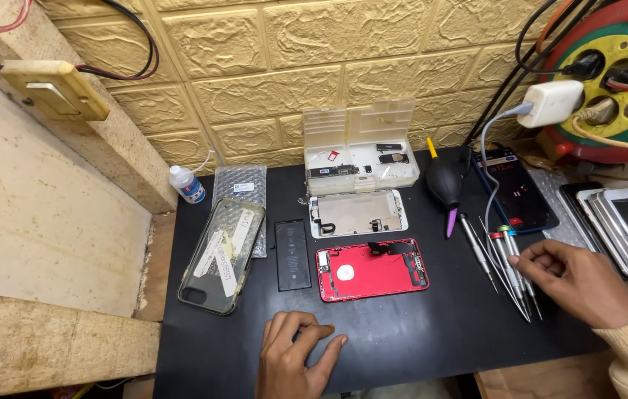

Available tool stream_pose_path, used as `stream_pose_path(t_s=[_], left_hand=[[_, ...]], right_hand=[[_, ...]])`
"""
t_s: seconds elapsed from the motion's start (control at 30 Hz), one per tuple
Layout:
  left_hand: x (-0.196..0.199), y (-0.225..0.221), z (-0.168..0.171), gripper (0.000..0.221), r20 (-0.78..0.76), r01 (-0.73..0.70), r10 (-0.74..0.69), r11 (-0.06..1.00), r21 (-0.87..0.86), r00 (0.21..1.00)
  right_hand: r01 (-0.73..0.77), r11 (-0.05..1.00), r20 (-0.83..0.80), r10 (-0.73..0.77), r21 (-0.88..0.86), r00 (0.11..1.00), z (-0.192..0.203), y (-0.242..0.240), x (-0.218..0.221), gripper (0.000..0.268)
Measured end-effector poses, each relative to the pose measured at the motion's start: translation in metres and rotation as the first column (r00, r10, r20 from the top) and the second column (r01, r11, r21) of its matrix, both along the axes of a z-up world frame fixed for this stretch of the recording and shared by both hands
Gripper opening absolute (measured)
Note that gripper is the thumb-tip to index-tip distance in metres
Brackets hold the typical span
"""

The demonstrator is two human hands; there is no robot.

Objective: The person is using a precision screwdriver to prepare a mobile phone chassis for a screen replacement, removing or securing internal components.

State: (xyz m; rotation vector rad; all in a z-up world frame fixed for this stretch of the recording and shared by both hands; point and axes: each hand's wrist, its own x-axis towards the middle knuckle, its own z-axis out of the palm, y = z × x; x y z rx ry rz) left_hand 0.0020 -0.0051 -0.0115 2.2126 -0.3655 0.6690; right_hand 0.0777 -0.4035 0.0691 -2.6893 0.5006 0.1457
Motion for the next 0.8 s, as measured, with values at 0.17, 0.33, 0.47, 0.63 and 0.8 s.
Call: stream_pose_path(t_s=[0.17,0.33,0.47,0.63,0.8], left_hand=[[0.000,0.001,0.000,0.015,-0.007,0.004,-0.004,1.000,0.005,1.000],[0.001,0.001,0.004,0.014,0.028,0.038,-0.038,0.999,0.003,0.999],[0.002,-0.004,0.006,0.014,-0.013,-0.009,0.009,1.000,0.001,1.000],[0.005,-0.012,-0.002,0.014,0.088,-0.090,0.094,0.995,-0.040,0.992],[0.007,-0.010,-0.014,0.015,0.106,-0.116,0.116,0.993,-0.005,0.988]], right_hand=[[-0.002,1.000,-0.007,0.002,0.005,1.000,0.001,0.002,0.000,0.036],[-0.002,1.000,0.028,0.002,-0.008,1.000,-0.008,-0.006,0.001,0.033],[-0.033,0.998,0.084,0.029,0.048,0.996,-0.005,-0.008,0.000,0.028],[-0.047,0.996,0.136,0.037,0.069,0.990,0.005,-0.007,-0.004,0.024],[-0.260,0.948,0.166,0.290,-0.183,0.942,-0.012,-0.004,0.000,0.018]])
